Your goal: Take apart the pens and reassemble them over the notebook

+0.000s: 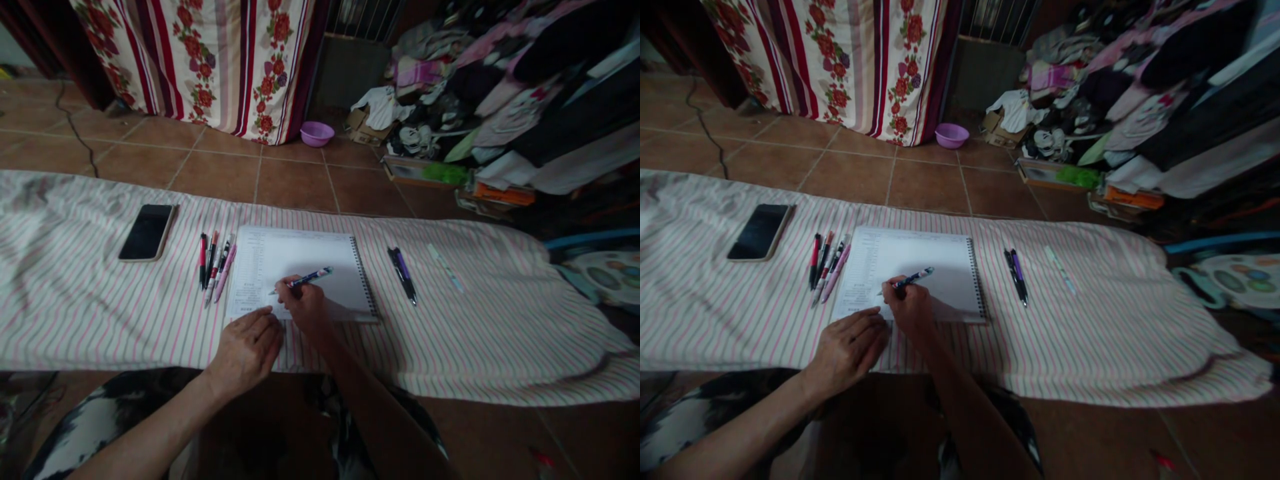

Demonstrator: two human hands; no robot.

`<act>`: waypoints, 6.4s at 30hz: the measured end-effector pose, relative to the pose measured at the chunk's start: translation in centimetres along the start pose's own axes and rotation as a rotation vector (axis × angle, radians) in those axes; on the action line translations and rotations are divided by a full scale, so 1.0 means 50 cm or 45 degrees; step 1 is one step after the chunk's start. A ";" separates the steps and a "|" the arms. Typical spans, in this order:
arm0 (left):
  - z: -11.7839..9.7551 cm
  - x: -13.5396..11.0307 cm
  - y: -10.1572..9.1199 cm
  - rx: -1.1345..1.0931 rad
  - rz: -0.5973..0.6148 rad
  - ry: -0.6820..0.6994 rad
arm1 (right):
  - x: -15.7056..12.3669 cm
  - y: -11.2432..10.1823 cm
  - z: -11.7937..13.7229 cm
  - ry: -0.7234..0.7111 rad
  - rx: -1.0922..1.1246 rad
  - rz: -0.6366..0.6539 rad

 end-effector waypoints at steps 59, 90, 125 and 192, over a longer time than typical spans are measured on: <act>-0.034 0.029 0.026 -0.013 -0.121 0.251 | 0.010 -0.123 -0.010 -0.008 -0.208 -0.313; -0.057 0.055 0.057 -0.088 -0.070 0.325 | -0.089 -0.424 -0.156 0.368 -0.735 -0.968; -0.030 0.015 0.025 -0.064 -0.176 0.412 | -0.096 -0.419 -0.167 0.569 -0.824 -0.928; 0.179 -0.034 -0.121 -0.091 -0.598 -1.061 | 0.016 -0.016 -0.025 -0.409 -0.441 -0.279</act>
Point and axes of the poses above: each hand's wrist, its own x-axis towards the middle knuckle, its own y-axis out of the palm, z = x × y, the point moved 1 cm from there along x, towards the middle knuckle, and after that the axes turned 5 degrees about z, right-handed, at the moved point
